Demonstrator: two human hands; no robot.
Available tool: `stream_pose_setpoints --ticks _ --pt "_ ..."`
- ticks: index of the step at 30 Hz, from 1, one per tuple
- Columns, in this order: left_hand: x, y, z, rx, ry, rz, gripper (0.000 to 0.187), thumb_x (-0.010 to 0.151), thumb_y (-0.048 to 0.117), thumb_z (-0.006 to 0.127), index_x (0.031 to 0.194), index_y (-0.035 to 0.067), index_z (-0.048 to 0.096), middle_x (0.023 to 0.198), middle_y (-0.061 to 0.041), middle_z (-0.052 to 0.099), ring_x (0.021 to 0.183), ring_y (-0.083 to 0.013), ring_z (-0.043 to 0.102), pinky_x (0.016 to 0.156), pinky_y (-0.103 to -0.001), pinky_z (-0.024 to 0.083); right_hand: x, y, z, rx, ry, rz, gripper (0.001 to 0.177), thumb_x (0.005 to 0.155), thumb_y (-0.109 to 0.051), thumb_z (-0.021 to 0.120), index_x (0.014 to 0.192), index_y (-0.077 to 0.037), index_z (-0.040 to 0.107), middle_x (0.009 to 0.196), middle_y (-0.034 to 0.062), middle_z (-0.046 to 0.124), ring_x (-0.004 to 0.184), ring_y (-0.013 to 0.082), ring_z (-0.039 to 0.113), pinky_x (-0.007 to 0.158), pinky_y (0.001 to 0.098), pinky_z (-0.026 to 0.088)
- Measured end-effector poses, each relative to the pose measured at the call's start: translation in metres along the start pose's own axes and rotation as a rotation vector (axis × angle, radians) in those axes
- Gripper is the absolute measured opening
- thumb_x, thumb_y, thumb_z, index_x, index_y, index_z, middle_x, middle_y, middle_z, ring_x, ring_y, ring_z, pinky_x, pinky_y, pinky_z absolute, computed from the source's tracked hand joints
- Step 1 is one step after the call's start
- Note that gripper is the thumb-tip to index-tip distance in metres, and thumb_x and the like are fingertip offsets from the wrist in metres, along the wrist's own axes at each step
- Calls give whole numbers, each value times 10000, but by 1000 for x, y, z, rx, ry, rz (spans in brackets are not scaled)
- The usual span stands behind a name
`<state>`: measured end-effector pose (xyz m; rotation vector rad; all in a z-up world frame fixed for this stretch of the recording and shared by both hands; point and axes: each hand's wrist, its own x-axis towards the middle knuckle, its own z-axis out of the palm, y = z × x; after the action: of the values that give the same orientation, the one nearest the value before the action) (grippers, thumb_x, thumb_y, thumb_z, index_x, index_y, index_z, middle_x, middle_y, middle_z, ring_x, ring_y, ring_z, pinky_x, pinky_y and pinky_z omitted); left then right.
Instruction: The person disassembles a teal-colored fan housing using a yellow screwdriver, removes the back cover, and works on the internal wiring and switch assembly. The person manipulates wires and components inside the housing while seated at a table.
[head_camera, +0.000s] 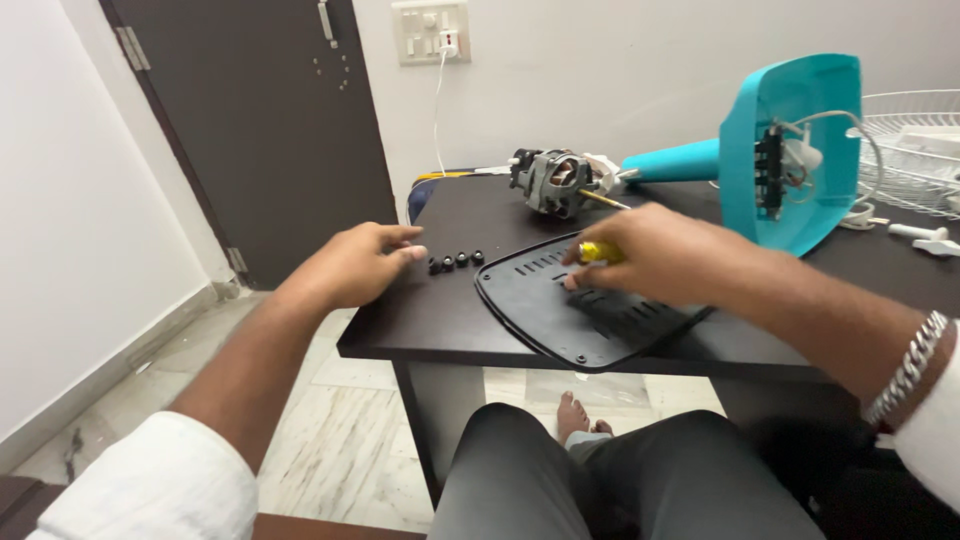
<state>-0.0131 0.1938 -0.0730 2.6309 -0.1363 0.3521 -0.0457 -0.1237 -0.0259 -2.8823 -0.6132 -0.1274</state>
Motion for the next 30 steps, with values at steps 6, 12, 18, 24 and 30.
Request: stream_pose_setpoints --ticks 6,12,18,24,30 --pt "4 8 8 53 -61 38 391 907 416 691 1261 262 758 1234 -126 730 1136 -303 701 997 -411 533 47 -6 5 -78 -67 -129 488 832 -496 807 1264 -289 713 1233 58 724 1112 244 700 983 398 548" --pt "-4 15 -2 -46 -33 -90 368 782 364 844 1099 177 821 1099 -91 807 1027 -214 764 926 -356 574 77 -4 15 84 -42 -253 392 844 -344 742 1203 -186 759 1148 52 791 1084 205 744 987 359 549" --pt "-9 15 -12 -304 -18 -67 387 772 317 852 1109 129 819 1059 -98 824 984 -178 774 900 -305 571 91 -5 16 277 -47 -253 363 845 -274 757 1181 -138 765 1121 41 806 1084 159 756 996 311 537" --pt "-14 37 2 -566 -137 46 397 799 274 807 1166 124 802 1066 -105 825 1031 -174 748 947 -301 541 83 -7 13 137 -103 -343 438 760 -341 822 1169 -190 775 1131 33 789 1062 186 740 977 348 541" --pt "-15 59 20 -517 -157 28 416 779 264 830 1176 143 802 1069 -96 817 1038 -159 744 957 -297 516 65 -14 12 -80 -97 -187 411 821 -536 786 1143 -281 805 1028 82 789 971 265 747 893 401 574"
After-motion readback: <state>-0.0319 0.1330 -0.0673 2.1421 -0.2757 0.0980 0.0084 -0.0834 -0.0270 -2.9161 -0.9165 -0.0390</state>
